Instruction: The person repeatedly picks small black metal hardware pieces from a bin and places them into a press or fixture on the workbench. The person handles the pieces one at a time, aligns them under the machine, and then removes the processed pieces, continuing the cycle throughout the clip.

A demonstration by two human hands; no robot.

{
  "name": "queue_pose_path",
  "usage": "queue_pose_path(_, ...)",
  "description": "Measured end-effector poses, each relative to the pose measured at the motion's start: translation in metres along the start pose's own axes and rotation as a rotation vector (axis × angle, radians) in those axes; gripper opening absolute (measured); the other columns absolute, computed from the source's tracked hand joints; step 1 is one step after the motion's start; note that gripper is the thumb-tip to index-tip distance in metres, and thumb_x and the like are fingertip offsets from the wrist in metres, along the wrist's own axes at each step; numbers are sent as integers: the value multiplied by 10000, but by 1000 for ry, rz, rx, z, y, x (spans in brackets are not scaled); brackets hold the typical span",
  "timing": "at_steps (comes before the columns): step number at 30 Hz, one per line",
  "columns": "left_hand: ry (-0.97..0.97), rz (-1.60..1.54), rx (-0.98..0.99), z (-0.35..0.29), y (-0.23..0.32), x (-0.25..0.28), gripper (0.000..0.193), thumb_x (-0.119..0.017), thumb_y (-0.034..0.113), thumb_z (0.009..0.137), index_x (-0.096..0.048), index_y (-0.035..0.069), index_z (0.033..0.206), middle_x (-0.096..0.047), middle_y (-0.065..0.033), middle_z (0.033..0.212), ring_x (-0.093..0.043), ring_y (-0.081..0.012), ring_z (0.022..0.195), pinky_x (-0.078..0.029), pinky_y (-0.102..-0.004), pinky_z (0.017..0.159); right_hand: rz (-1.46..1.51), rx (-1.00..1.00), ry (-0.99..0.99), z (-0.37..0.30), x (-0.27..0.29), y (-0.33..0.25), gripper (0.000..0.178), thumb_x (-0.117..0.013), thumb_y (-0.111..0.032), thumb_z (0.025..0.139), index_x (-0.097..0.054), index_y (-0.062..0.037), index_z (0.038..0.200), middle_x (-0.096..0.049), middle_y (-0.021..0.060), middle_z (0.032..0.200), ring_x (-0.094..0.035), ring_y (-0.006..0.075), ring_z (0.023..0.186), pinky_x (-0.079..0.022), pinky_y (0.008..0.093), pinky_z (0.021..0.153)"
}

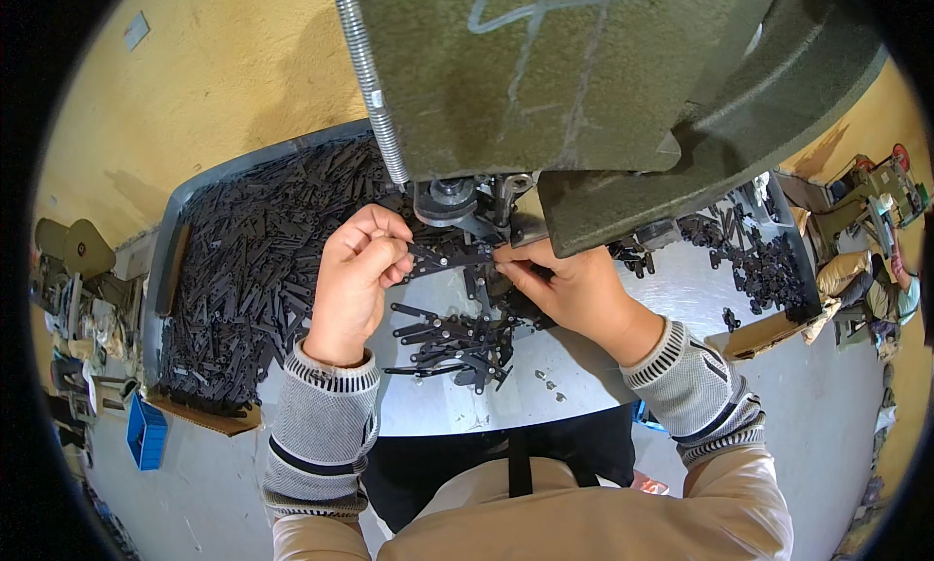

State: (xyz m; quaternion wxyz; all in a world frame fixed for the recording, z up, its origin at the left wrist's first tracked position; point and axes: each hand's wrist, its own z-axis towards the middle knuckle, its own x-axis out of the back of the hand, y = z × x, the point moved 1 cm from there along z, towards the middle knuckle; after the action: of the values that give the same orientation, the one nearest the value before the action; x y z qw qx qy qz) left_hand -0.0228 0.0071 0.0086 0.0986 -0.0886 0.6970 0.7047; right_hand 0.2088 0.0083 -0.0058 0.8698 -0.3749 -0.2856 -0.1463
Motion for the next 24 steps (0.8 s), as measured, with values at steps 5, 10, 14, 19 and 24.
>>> queue_pose_path(5,-40,53,16,2,-5,-2,87,-525,-11,809,-585,25,860,-536,12,697,-513,-69,619,-387,-189,564,5,-19,77,-1,6,1,199,-734,-163,779,-684,-88,956,-673,111,878,-642,288,757,-514,343,672)
queue_pose_path(10,-72,133,63,5,-9,1,93,-534,-12,796,-590,14,866,-555,-4,708,-529,-79,635,-401,-199,581,24,-44,169,-1,20,12,208,-709,-142,795,-671,-54,979,-671,118,945,-636,299,824,-496,348,757)
queue_pose_path(14,-87,191,109,7,-11,1,93,-533,-4,798,-593,12,866,-573,-18,715,-535,-88,644,-402,-200,586,217,-310,248,-4,27,21,212,-688,-41,794,-653,-17,1002,-677,117,1004,-650,221,863,-499,310,774)
queue_pose_path(19,-61,283,156,8,-13,1,94,-507,14,823,-589,9,868,-579,-27,717,-535,-86,648,-403,-202,582,300,-280,331,-2,36,34,147,-640,64,770,-646,52,917,-700,105,904,-628,140,861,-480,273,776)
queue_pose_path(24,-47,222,223,10,-15,3,106,-493,31,848,-596,19,872,-579,-20,730,-547,-79,654,-405,-195,574,388,-344,314,-2,31,40,187,-645,37,795,-630,50,981,-696,98,939,-629,141,885,-491,278,784)
